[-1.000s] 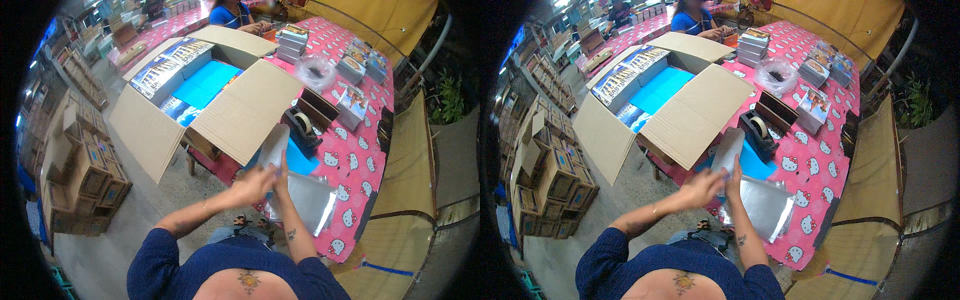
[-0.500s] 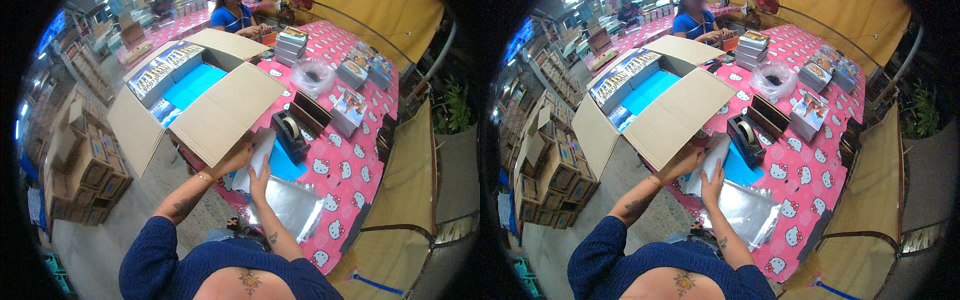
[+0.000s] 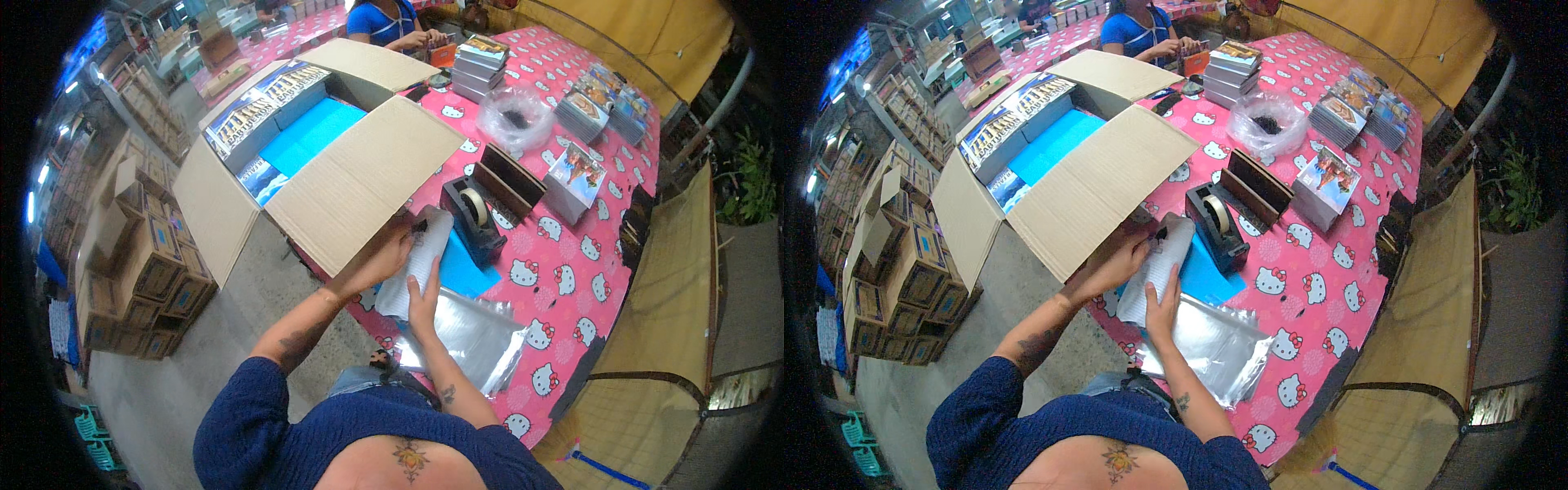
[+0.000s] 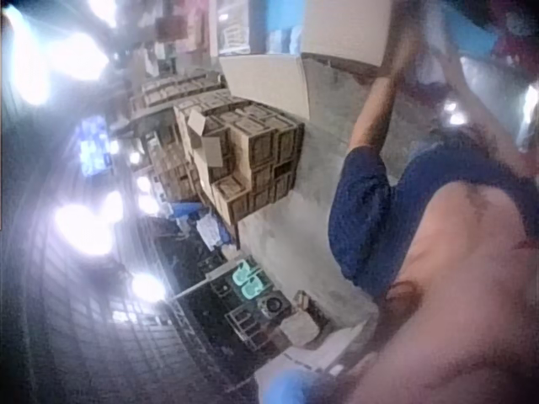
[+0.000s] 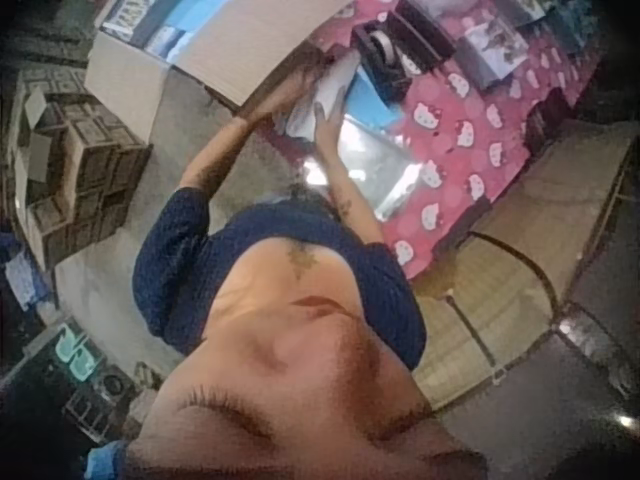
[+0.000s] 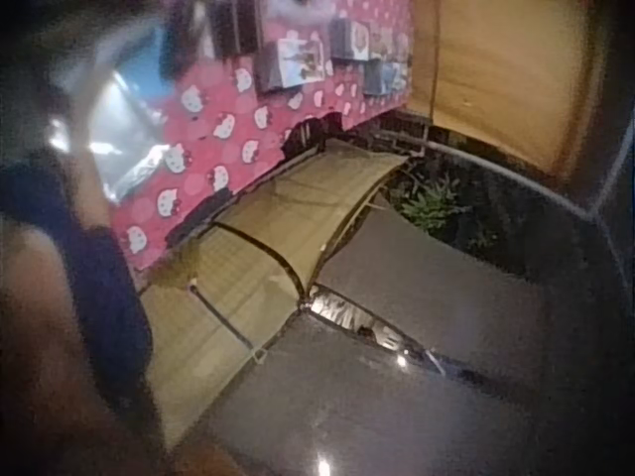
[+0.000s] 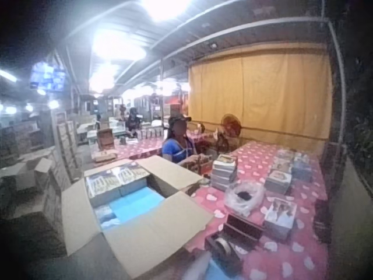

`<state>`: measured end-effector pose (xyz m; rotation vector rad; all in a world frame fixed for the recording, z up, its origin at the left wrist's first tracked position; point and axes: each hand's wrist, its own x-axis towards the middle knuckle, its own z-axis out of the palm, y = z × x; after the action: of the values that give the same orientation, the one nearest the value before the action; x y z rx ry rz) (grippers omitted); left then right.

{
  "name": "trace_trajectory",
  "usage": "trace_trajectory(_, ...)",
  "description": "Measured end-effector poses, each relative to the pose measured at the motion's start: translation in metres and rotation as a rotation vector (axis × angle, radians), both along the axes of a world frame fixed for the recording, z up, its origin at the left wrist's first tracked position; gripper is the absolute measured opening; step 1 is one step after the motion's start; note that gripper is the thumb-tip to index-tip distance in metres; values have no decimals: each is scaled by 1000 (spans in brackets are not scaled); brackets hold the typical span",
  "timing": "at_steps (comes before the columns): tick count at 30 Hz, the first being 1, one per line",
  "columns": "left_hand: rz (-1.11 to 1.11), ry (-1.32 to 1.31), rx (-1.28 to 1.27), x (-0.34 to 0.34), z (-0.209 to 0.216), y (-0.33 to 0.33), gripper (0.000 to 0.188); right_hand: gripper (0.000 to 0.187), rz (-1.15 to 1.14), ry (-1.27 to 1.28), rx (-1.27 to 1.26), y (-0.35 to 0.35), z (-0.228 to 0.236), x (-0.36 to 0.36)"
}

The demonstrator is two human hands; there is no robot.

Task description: The person uses a utility knife to cut through plastic wrap on a stack of posters, removes individual prints from a box, and organizes them on a table.

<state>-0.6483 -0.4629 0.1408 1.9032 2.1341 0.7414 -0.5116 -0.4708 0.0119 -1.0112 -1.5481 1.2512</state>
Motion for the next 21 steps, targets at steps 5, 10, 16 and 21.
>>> trace_trajectory(5, 200, -82, 55, 9, -13, -7, 39, 67, -117, -291, 225, 18, 5, 7)
trace_trajectory(10, 268, 214, 252, -63, -127, 1, 44, 44, 15, -632, 441, 70, 63, -3)
trace_trajectory(16, 90, -394, -13, -15, -107, 42, 56, 16, -136, -397, 576, 74, 42, 19)
trace_trajectory(21, 117, -726, 58, 31, -117, 49, 67, 8, -64, -430, 499, 33, 42, 36)
